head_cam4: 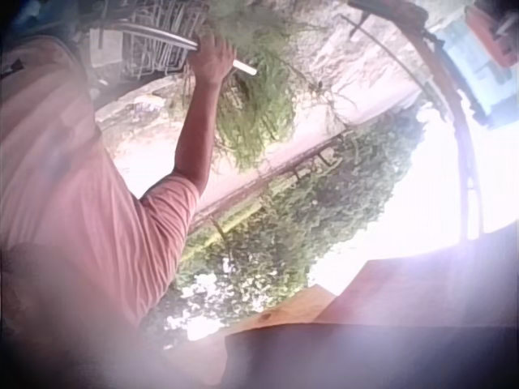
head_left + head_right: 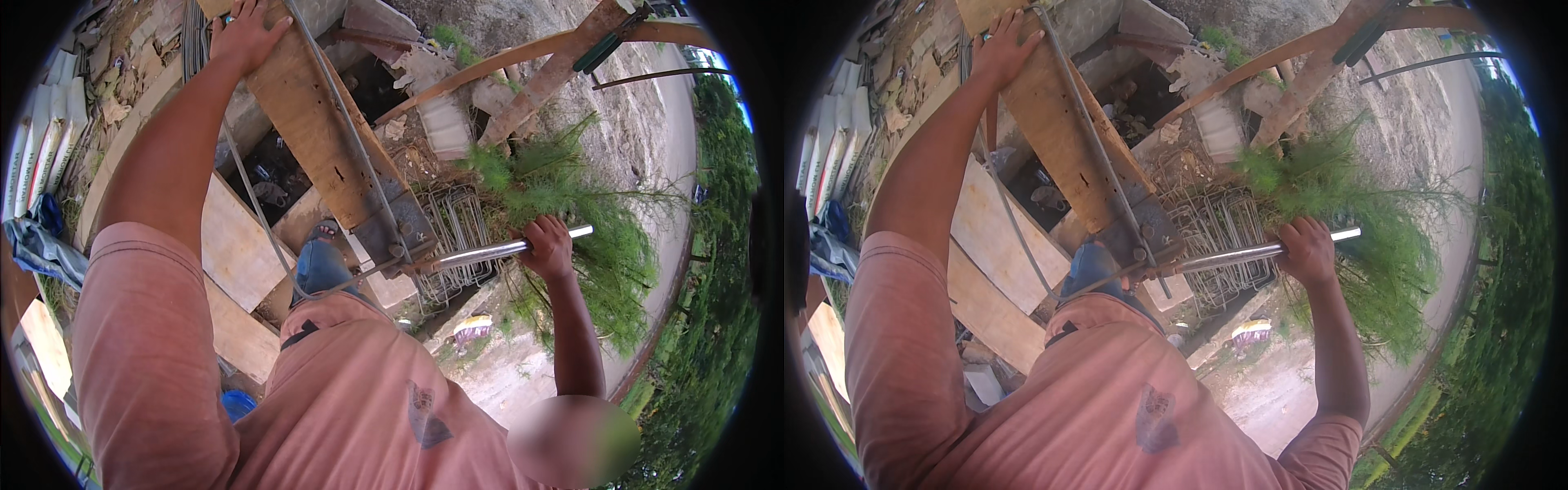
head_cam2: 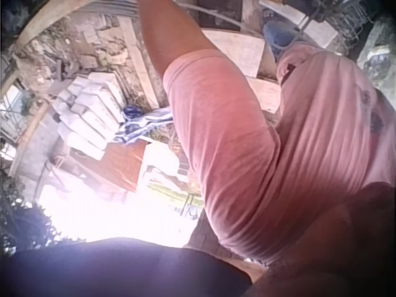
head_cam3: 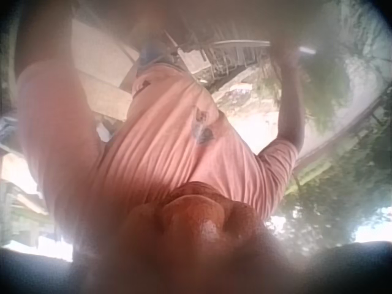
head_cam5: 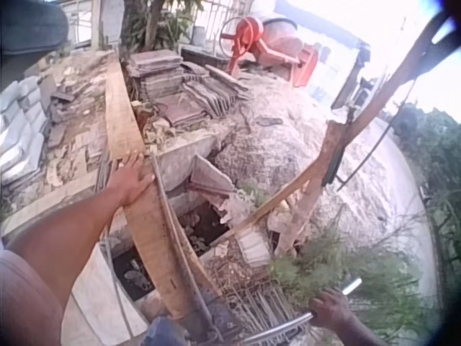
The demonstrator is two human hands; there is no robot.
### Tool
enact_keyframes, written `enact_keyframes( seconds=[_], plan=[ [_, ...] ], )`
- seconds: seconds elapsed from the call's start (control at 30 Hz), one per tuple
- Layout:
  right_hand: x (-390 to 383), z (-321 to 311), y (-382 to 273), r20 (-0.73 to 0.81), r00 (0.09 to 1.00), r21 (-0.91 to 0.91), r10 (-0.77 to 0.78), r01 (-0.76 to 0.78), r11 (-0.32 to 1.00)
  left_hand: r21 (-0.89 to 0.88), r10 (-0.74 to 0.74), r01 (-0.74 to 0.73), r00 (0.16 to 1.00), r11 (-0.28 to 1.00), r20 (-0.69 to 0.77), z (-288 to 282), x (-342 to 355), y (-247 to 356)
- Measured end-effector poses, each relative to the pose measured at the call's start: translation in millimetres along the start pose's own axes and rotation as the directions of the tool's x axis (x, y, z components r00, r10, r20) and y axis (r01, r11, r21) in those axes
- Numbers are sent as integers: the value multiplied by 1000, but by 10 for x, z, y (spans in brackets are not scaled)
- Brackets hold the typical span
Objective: The person repeatedly bends metal rods using a manual bending jig. They position each rod in the jig, apply force with a lever, and release the bent piece. The process is repeated multiple times throughout the clip.
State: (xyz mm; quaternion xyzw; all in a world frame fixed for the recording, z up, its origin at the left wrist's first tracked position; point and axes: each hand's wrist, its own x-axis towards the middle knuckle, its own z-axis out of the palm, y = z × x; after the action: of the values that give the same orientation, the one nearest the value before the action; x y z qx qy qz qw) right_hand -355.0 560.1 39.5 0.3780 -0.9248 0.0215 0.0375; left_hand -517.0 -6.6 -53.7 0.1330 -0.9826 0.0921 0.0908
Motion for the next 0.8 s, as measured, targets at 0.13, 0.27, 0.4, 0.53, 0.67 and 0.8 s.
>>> enact_keyframes(
  seconds=[0.13,0.27,0.4,0.53,0.67,0.8],
  plan=[
    [-51,33,-3,-5,1000,-3,15,-15,1000,7,-11,11,1000,1000,13,-4,14,20],
    [-50,7,-8,23,999,-2,30,-30,1000,1,-7,7,1000,1000,30,-6,24,7],
    [-145,-25,156,132,985,24,115,-119,993,-18,-1,1,1000,1000,12,29,25,-13],
    [-441,89,556,128,937,-99,324,-313,944,-90,14,-8,998,996,59,-108,-14,68],
    [-468,326,504,-51,948,-33,314,-316,948,-68,11,-5,996,998,89,-155,-18,37],
    [-502,340,406,-63,897,-43,438,-441,897,-89,14,-4,993,996,116,-215,-34,42]
  ],
)
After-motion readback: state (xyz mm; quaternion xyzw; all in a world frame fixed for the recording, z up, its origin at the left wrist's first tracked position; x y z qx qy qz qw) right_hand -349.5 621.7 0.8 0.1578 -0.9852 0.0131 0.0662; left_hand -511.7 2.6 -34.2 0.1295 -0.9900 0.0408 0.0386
